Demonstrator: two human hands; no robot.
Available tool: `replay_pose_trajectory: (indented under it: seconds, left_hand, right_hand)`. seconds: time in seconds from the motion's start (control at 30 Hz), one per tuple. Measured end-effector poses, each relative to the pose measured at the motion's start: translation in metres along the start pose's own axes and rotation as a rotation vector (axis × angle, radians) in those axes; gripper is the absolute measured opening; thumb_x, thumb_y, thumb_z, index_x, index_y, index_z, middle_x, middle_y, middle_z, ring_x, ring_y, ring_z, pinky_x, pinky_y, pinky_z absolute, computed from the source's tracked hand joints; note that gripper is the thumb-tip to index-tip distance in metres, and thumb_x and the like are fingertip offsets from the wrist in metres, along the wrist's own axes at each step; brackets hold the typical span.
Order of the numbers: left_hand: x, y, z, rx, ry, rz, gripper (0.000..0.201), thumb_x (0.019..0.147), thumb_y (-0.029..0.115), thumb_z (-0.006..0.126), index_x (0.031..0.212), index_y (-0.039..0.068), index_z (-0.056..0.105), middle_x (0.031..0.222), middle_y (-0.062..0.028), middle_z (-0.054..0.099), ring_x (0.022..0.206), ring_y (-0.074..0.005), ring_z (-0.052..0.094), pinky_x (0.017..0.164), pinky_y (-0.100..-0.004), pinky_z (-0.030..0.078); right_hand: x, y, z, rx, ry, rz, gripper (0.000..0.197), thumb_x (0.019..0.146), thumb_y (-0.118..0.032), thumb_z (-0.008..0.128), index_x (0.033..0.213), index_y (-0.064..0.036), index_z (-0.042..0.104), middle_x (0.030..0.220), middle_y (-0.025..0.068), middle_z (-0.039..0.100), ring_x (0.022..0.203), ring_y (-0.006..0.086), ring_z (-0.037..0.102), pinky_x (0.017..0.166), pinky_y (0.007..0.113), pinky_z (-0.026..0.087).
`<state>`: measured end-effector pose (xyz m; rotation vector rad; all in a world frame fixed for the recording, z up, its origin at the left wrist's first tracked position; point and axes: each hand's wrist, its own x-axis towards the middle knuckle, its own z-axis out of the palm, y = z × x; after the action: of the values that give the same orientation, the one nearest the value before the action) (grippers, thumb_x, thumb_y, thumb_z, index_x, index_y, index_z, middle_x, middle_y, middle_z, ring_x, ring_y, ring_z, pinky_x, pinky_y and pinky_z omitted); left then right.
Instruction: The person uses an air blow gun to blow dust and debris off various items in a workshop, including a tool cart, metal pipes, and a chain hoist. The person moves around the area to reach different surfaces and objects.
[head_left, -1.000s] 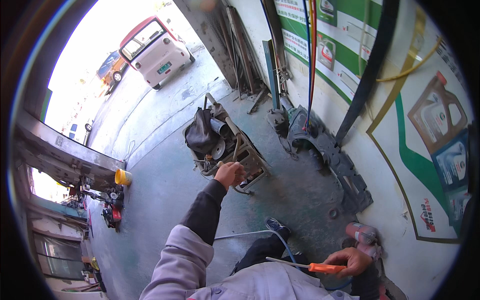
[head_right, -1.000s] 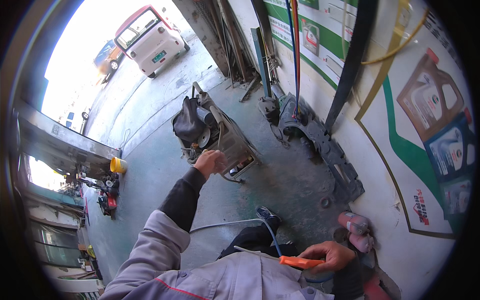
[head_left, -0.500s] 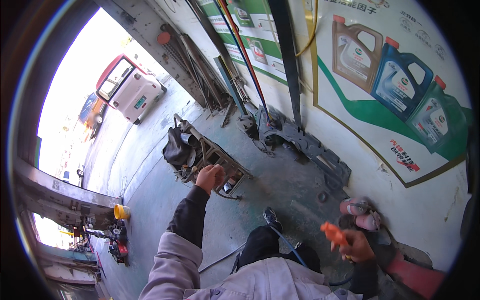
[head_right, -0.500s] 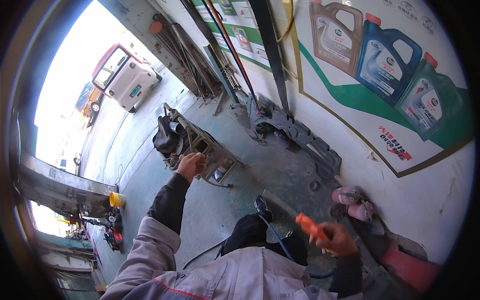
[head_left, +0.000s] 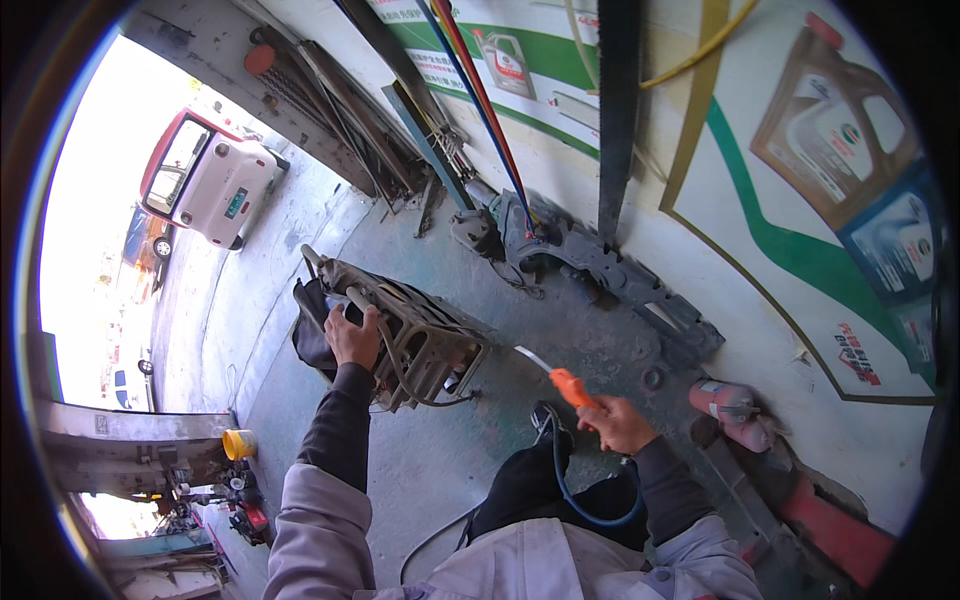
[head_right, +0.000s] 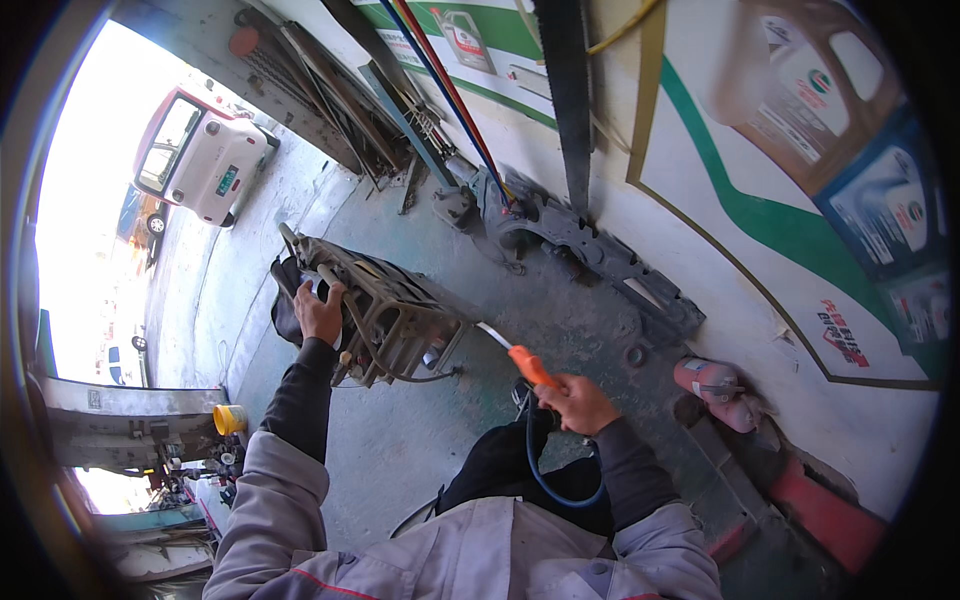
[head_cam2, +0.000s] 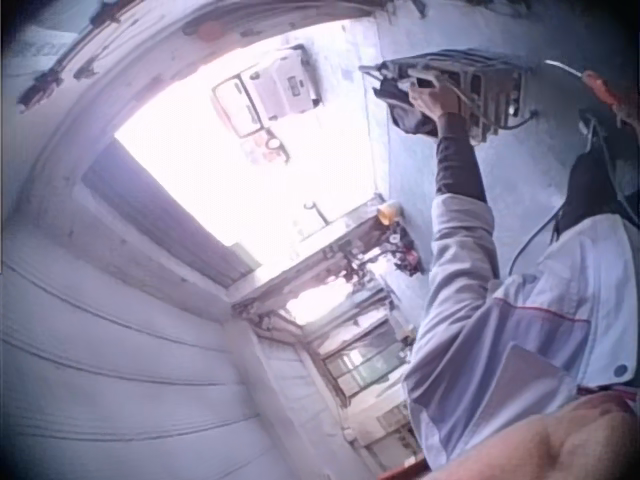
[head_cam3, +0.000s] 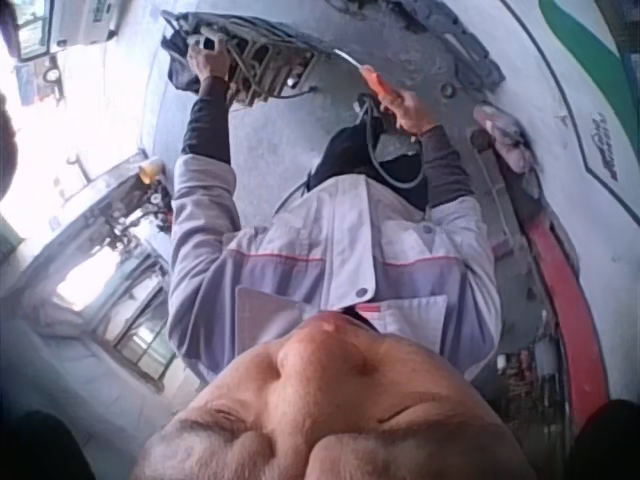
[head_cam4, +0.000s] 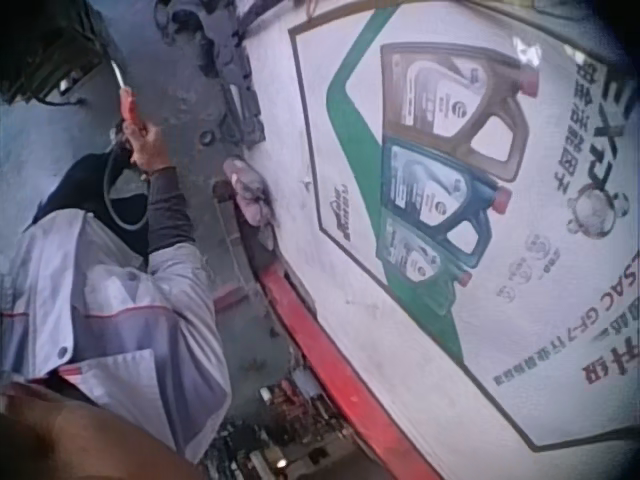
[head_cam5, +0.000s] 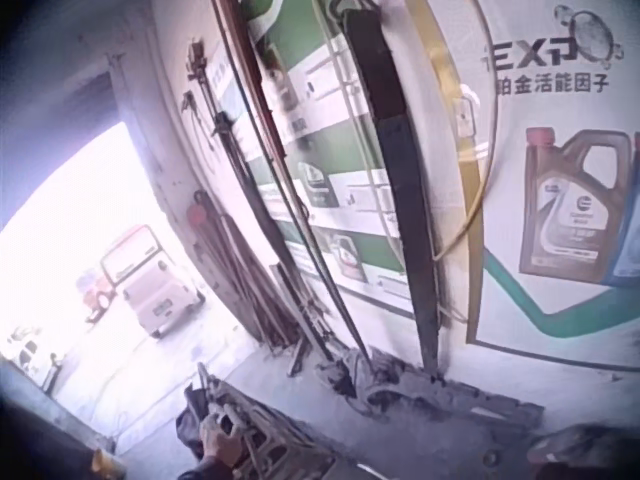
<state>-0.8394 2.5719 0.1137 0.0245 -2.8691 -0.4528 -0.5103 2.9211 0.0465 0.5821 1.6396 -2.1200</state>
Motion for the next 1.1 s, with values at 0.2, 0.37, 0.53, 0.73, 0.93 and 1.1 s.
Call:
replay_pose_trajectory:
  seconds: [0.2,0.37,0.53,0.73,0.93,1.1]
  left_hand:
    - [0.041,-0.005,0.055,0.054,-0.016,-0.063,0.084,0.086,0.045,0.068,0.143,-0.008,0.034,0.143,-0.0269,0.042,0.138,-0.0396,0.035,0.115,-0.0451,0.026]
    - [0.033,-0.003,0.073,-0.032,0.081,-0.106,0.070,0.089,0.022,0.061,0.148,-0.001,0.032,0.147,-0.0216,0.040,0.140,-0.0367,0.033,0.117,-0.0445,0.022]
    - [0.033,0.003,0.071,0.057,0.069,-0.093,0.068,0.088,0.018,0.059,0.148,-0.001,0.032,0.145,-0.0208,0.042,0.138,-0.0361,0.035,0.116,-0.0444,0.022]
    - [0.034,0.008,0.068,0.040,0.063,-0.044,0.067,0.088,0.013,0.057,0.148,-0.003,0.031,0.144,-0.0226,0.042,0.136,-0.0377,0.037,0.115,-0.0445,0.022]
    - [0.034,0.011,0.067,0.064,0.026,-0.072,0.063,0.089,0.009,0.053,0.148,-0.004,0.032,0.144,-0.0233,0.042,0.136,-0.0383,0.037,0.116,-0.0435,0.023]
    - [0.036,0.015,0.066,0.072,-0.008,-0.106,0.063,0.089,0.008,0.051,0.148,-0.004,0.031,0.146,-0.0223,0.040,0.136,-0.0370,0.036,0.116,-0.0424,0.022]
  right_hand:
    - [0.095,-0.018,0.067,-0.165,-0.100,0.052,0.052,0.093,-0.044,0.065,0.115,0.0034,0.064,0.086,0.0099,0.067,0.071,0.0163,0.063,0.066,0.031,0.050]
    - [0.149,-0.011,0.075,-0.177,-0.048,0.061,0.055,0.092,-0.049,0.065,0.110,0.0027,0.066,0.086,0.0130,0.068,0.080,0.0216,0.065,0.077,0.035,0.050]
    - [0.220,0.012,0.060,-0.128,-0.031,0.203,0.051,0.095,-0.048,0.060,0.099,0.0018,0.066,0.080,0.0095,0.067,0.060,0.0155,0.060,0.059,0.032,0.050]
    - [0.332,0.061,0.050,0.047,-0.064,0.359,0.055,0.099,-0.049,0.051,0.105,0.0033,0.065,0.082,0.0097,0.069,0.053,0.0149,0.060,0.050,0.030,0.050]
    - [0.424,0.105,0.077,0.148,0.023,0.434,0.055,0.102,-0.046,0.046,0.107,0.0067,0.062,0.081,0.0137,0.070,0.056,0.0190,0.065,0.054,0.033,0.053]
    - [0.466,0.119,0.102,0.022,0.021,0.499,0.048,0.102,-0.043,0.046,0.097,0.0034,0.060,0.074,0.0123,0.067,0.052,0.0204,0.064,0.052,0.035,0.053]
